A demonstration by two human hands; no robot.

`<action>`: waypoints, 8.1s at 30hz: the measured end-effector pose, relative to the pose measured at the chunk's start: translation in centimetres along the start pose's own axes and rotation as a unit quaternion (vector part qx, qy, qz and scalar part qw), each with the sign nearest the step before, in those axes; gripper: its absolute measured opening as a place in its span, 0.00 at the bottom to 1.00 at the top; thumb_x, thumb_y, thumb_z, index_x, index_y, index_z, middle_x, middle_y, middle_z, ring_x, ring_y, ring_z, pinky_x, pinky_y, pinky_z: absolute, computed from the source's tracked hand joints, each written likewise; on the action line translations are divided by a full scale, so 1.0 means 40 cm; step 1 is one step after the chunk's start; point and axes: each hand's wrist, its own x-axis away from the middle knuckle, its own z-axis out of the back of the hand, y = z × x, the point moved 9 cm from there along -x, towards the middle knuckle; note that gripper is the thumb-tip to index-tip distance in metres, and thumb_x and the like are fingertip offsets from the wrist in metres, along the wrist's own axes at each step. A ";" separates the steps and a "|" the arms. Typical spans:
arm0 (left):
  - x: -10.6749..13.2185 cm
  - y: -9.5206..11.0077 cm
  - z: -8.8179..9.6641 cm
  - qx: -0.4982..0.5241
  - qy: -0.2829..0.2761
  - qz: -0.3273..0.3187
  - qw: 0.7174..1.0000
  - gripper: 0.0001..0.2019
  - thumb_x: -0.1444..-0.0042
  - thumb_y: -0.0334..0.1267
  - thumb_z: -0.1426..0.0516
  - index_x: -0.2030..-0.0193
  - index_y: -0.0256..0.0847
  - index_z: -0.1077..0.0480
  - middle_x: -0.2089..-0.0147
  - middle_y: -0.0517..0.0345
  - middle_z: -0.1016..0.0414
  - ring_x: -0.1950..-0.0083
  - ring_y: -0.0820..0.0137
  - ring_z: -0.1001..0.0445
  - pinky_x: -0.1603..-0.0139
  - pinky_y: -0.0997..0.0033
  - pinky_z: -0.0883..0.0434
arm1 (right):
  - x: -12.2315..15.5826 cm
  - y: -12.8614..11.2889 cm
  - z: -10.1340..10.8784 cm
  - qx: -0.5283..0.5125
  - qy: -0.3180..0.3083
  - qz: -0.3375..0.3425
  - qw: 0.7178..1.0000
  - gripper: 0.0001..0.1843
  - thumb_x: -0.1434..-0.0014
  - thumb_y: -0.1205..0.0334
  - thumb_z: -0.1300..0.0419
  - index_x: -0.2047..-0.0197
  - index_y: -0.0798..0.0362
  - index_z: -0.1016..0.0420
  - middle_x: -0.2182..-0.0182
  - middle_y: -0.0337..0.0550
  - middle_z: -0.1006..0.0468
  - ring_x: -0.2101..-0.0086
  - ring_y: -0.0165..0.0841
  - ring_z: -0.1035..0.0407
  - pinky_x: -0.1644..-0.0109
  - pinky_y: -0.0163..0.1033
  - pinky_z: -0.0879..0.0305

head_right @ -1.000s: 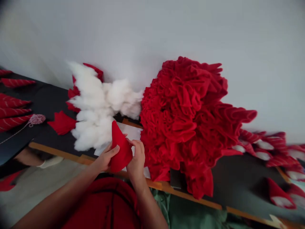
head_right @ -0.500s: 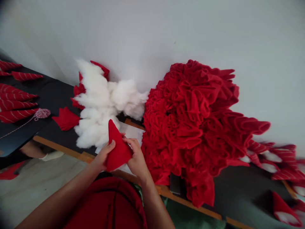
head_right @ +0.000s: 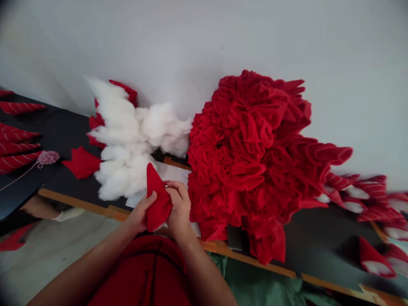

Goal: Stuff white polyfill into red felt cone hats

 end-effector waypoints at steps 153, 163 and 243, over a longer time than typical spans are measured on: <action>0.017 0.036 0.044 0.078 0.105 -0.056 0.990 0.20 0.46 0.47 0.43 0.52 0.35 0.31 0.55 0.49 0.23 0.53 0.63 0.25 0.50 0.66 0.29 | 0.114 -0.059 -0.005 0.136 0.002 0.118 0.984 0.25 0.44 0.76 0.50 0.48 0.41 0.32 0.35 0.41 0.52 0.38 0.47 0.52 0.42 0.64 0.44; 0.019 0.051 0.030 0.013 0.074 -0.098 0.992 0.28 0.53 0.43 0.37 0.45 0.42 0.37 0.55 0.54 0.23 0.54 0.64 0.25 0.50 0.65 0.29 | 0.097 -0.031 -0.043 0.208 -0.060 0.091 0.972 0.35 0.45 0.73 0.48 0.36 0.42 0.49 0.32 0.41 0.67 0.36 0.52 0.63 0.40 0.68 0.51; -0.007 0.010 -0.001 0.200 0.077 0.058 0.975 0.21 0.37 0.42 0.55 0.69 0.32 0.28 0.74 0.54 0.24 0.72 0.74 0.26 0.64 0.78 0.27 | 0.065 -0.124 -0.036 0.158 -0.022 0.165 0.973 0.15 0.43 0.73 0.48 0.52 0.53 0.32 0.54 0.50 0.33 0.53 0.39 0.37 0.52 0.48 0.32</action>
